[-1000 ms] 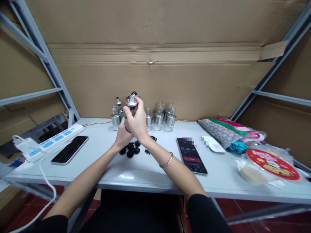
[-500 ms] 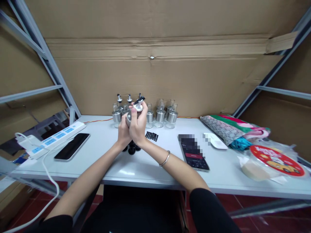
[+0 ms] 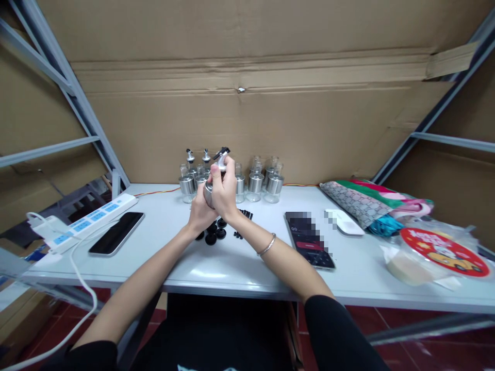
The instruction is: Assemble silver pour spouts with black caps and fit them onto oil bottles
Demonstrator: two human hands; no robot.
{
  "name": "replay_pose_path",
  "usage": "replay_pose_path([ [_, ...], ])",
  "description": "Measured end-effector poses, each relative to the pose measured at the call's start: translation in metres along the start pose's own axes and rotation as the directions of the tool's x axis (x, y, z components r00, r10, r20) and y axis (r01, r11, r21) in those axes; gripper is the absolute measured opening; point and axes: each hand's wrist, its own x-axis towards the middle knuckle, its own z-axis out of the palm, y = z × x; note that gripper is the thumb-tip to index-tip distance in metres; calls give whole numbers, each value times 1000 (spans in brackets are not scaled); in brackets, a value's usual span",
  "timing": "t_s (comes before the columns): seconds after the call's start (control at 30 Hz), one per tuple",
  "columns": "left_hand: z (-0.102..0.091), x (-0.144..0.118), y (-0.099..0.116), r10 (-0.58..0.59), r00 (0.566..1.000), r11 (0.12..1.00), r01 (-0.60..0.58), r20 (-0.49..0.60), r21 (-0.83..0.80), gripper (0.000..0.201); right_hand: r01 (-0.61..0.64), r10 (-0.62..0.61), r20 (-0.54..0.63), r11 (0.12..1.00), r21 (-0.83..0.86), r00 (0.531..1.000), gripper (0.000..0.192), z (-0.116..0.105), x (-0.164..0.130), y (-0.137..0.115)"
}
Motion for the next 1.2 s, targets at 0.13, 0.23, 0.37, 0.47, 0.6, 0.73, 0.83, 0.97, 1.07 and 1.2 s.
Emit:
replay_pose_path([
  [0.13,0,0,1,1,1000,1000,-1,-3,-2,68,-14,12,17,992,124,1000,43,-1,4,-4],
  [0.23,2,0,1,4,1000,1000,-4,-11,2,70,-63,58,33,974,218,998,43,-2,8,-5],
  [0.37,5,-1,1,-38,999,999,38,2,33,69,-136,124,59,942,305,991,40,-4,16,-3],
  [0.47,5,-1,0,-46,999,998,46,11,47,67,-199,178,93,917,345,980,43,-7,21,-5],
  [0.6,5,-2,-3,8,999,996,-12,41,83,65,-335,308,130,874,352,942,50,-11,25,-13],
  [0.73,5,-3,-4,53,998,993,-56,30,107,66,-408,366,184,850,333,912,53,-16,27,-21],
  [0.83,4,-2,-4,102,993,988,-107,50,109,66,-473,405,260,824,313,877,55,-21,31,-27],
  [0.97,2,0,-5,163,983,976,-173,79,129,67,-553,436,383,783,286,815,56,-29,37,-31],
  [1.07,1,1,-7,216,973,961,-226,77,157,69,-585,436,463,772,249,772,55,-32,39,-32],
  [1.2,-1,2,-11,303,949,937,-314,92,156,70,-494,387,344,809,319,856,51,-30,36,-35],
])
